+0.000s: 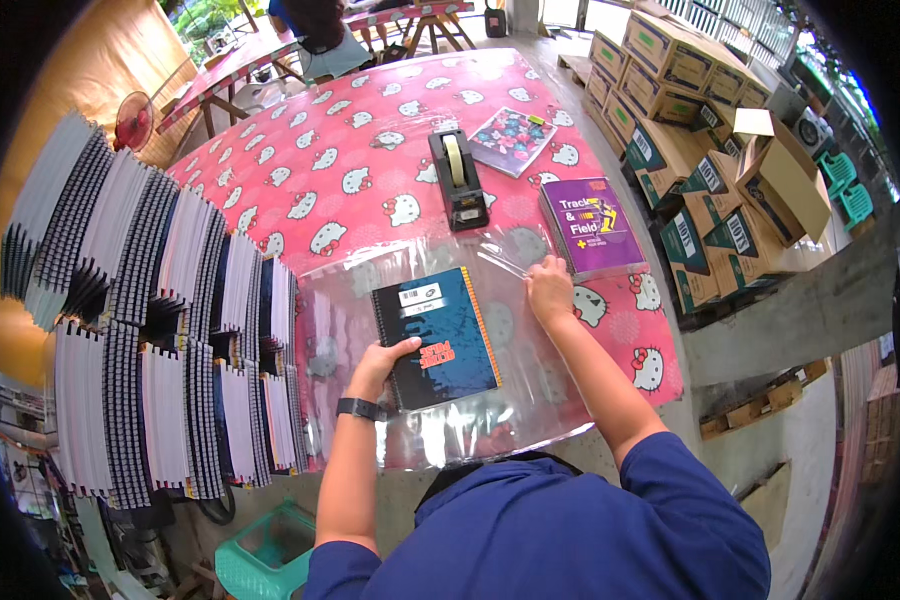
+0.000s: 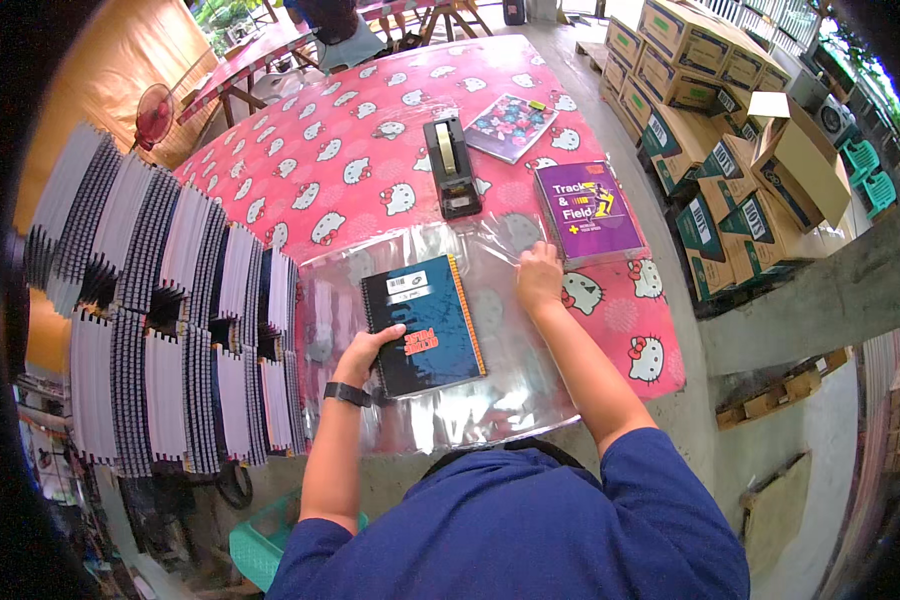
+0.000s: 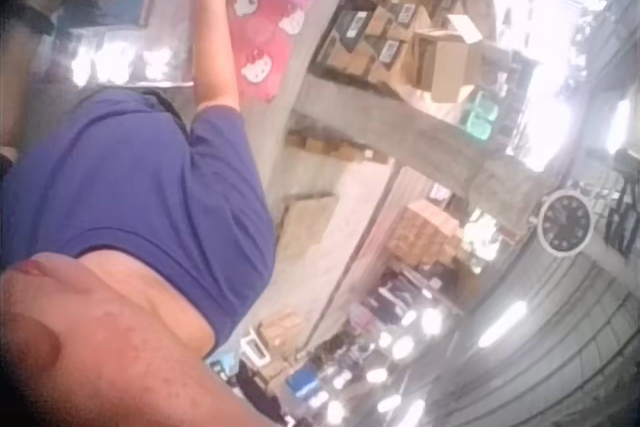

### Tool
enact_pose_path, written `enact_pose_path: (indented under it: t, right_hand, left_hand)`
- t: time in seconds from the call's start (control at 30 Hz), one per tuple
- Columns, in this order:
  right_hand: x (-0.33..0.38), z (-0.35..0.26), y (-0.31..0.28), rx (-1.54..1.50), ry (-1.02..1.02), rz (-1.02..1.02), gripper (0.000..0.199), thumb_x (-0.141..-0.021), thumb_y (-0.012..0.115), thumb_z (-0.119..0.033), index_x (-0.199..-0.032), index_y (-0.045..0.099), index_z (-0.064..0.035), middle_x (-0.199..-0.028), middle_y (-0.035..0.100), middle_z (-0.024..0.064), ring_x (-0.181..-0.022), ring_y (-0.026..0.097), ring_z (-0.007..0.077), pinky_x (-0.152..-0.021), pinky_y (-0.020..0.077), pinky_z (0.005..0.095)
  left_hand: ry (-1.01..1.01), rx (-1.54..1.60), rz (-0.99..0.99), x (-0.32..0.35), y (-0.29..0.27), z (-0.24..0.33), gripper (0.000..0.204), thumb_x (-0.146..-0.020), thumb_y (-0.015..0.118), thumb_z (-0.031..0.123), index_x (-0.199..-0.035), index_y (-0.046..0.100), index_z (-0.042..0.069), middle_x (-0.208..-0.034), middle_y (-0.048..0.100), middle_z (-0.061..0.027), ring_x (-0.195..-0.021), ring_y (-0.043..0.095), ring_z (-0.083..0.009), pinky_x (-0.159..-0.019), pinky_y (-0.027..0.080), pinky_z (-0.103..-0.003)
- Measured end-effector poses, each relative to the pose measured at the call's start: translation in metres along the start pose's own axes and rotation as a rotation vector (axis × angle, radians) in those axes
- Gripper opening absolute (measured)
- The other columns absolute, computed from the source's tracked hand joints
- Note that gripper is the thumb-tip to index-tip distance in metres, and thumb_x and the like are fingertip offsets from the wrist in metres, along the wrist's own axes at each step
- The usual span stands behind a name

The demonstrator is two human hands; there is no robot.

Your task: The person places a notebook into a plastic sleeve, folds the sleeve over the top of the notebook, and secures it with adhesive tape from a dispenser.

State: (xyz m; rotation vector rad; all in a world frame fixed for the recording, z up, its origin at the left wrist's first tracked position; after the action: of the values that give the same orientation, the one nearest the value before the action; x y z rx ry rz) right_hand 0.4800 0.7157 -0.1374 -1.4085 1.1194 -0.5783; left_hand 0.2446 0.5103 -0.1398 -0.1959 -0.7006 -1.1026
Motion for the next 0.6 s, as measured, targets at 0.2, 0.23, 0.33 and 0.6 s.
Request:
enact_pose_path:
  t: [0.2, 0.23, 0.33, 0.6]
  right_hand:
    - [0.019, -0.002, -0.037, -0.694, 0.001, 0.063, 0.018, -0.079, 0.065, -0.02, -0.086, 0.064, -0.0042, -0.09, 0.059, 0.0125, -0.088, 0.058, 0.0253, -0.078, 0.0461, 0.0373]
    - [0.031, 0.012, -0.035, -0.751, 0.15, -0.019, 0.019, -0.08, 0.065, -0.021, -0.087, 0.064, -0.0026, -0.086, 0.061, 0.0116, -0.082, 0.059, 0.0216, -0.073, 0.0468, 0.0356]
    - [0.08, 0.028, -0.038, -0.844, 0.326, -0.368, 0.02, -0.082, 0.067, -0.019, -0.086, 0.064, 0.0001, -0.076, 0.063, 0.0077, -0.069, 0.059, 0.0141, -0.061, 0.0464, 0.0312]
    - [0.084, -0.098, -0.11, -0.974, 0.243, -0.35, 0.014, -0.081, 0.066, -0.013, -0.081, 0.061, 0.0001, -0.068, 0.061, 0.0052, -0.062, 0.058, 0.0086, -0.054, 0.0455, 0.0265]
  left_hand:
    - [0.424, -0.353, 0.264, 0.0, -0.018, -0.01, 0.072, -0.085, 0.061, 0.024, -0.14, 0.024, -0.004, -0.132, 0.035, -0.016, -0.121, 0.04, -0.0237, -0.099, 0.036, -0.034]
    - [0.475, 0.024, 0.091, 0.0, -0.009, -0.015, 0.068, -0.087, 0.057, 0.018, -0.142, 0.022, -0.001, -0.131, 0.036, -0.0145, -0.12, 0.041, -0.0234, -0.099, 0.036, -0.033]
    - [0.497, 0.039, 0.114, 0.007, 0.0, -0.019, 0.065, -0.084, 0.051, 0.005, -0.142, 0.022, 0.001, -0.132, 0.037, -0.0126, -0.12, 0.041, -0.0221, -0.1, 0.035, -0.031]
    - [0.5, 0.145, -0.033, 0.006, -0.003, -0.017, 0.065, -0.078, 0.049, 0.0, -0.139, 0.026, -0.001, -0.13, 0.041, -0.0127, -0.116, 0.045, -0.0209, -0.098, 0.038, -0.03]
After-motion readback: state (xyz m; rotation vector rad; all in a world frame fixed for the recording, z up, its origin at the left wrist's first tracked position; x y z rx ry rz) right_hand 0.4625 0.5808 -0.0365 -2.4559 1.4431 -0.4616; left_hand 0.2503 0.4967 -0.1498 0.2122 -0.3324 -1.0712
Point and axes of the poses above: each hand's wrist, its own x-axis away from the middle knuckle, its own y-axis out of the palm, z = x × y, the point moved 5 cm from there along -x, towards the middle knuckle
